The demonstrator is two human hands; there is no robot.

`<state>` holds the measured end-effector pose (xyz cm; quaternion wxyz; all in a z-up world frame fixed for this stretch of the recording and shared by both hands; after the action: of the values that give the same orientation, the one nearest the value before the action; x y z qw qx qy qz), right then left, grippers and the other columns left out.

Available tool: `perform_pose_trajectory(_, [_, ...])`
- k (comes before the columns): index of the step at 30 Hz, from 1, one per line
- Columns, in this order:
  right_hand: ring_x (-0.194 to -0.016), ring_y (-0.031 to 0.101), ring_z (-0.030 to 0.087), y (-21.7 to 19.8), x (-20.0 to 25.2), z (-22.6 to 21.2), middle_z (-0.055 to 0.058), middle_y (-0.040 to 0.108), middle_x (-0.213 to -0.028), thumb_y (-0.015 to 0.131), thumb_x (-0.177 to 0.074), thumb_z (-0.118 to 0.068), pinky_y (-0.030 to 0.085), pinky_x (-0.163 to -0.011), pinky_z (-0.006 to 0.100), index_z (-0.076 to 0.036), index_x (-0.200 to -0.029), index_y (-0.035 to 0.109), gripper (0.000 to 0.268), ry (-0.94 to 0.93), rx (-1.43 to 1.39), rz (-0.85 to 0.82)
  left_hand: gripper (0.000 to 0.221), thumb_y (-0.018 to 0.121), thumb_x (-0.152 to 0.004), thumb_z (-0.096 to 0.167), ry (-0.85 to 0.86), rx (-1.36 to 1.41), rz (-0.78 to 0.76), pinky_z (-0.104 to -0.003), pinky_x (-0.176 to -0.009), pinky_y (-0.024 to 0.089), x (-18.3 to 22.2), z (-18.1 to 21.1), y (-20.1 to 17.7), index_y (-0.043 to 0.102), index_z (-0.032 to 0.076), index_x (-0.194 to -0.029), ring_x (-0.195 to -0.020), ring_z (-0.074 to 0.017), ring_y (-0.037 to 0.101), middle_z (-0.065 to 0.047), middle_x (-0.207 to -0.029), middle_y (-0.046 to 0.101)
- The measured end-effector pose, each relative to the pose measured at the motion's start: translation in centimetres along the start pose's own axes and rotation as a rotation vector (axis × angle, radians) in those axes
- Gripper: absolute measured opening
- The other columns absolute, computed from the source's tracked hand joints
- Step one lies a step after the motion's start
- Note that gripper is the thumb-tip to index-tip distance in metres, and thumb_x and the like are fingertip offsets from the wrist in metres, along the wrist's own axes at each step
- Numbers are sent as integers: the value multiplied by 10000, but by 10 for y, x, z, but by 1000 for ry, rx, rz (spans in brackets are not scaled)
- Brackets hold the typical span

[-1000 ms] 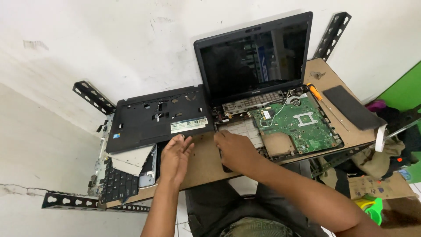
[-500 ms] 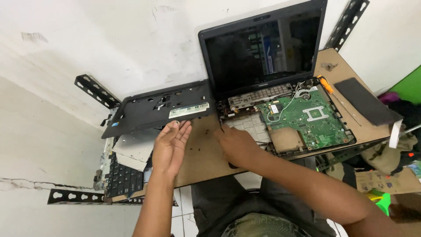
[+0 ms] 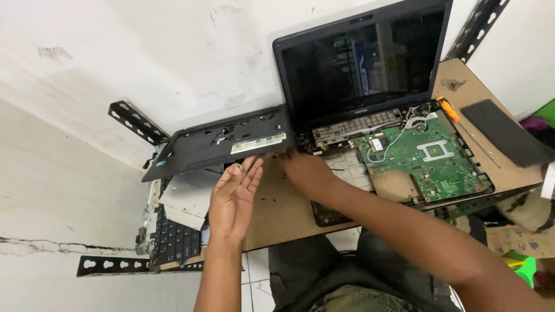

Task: The person is disassembling a laptop, using a screwdriver to remove screws from the motherboard and internal components.

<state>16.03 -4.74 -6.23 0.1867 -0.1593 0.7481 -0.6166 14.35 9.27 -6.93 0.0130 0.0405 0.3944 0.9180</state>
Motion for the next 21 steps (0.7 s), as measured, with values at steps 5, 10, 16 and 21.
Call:
perform_pose_trajectory(5, [-680, 665, 320, -8, -12, -5, 219, 613, -963, 632, -726, -50, 543, -560, 411, 60, -963, 657, 263, -20, -39, -48, 81, 548, -904, 83, -25, -6, 7, -455, -1075, 394, -7, -2, -6, 549, 6, -928, -1233, -371, 514, -240, -1253, 580])
perform_pose_trajectory(10, [-697, 671, 365, 2, -23, -2, 231, 655, -870, 572, -728, -44, 548, -601, 445, 61, -906, 675, 230, -61, -131, -120, 78, 548, -906, 86, -34, -12, -4, -436, -1067, 410, -9, -7, -14, 556, 14, -934, -1237, -357, 512, -240, -1282, 562])
perform_pose_trajectory(16, [-596, 646, 305, 54, -48, 1, 143, 628, -708, 545, -774, -38, 495, -492, 387, -23, -773, 652, 108, -194, 48, 55, 82, 549, -907, 99, -25, -63, -37, -420, -1009, 453, -12, -5, -19, 547, 21, -930, -1226, -369, 522, -248, -1296, 549])
perform_pose_trajectory(21, [-640, 641, 310, 55, -64, -9, 180, 640, -730, 525, -813, -4, 500, -554, 374, 9, -784, 657, 136, -240, 38, 144, 77, 564, -903, 111, 7, -145, -66, -392, -940, 496, -13, -4, -23, 541, 42, -928, -1198, -370, 547, -245, -1296, 549])
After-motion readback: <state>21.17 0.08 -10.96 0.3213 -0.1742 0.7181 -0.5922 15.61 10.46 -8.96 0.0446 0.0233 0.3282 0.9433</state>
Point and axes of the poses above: each hand's wrist, its own x-axis away from the middle knuckle, its own y-axis out of the palm, z = x × y, the point moved 7 cm from there along -x, towards the middle knuckle
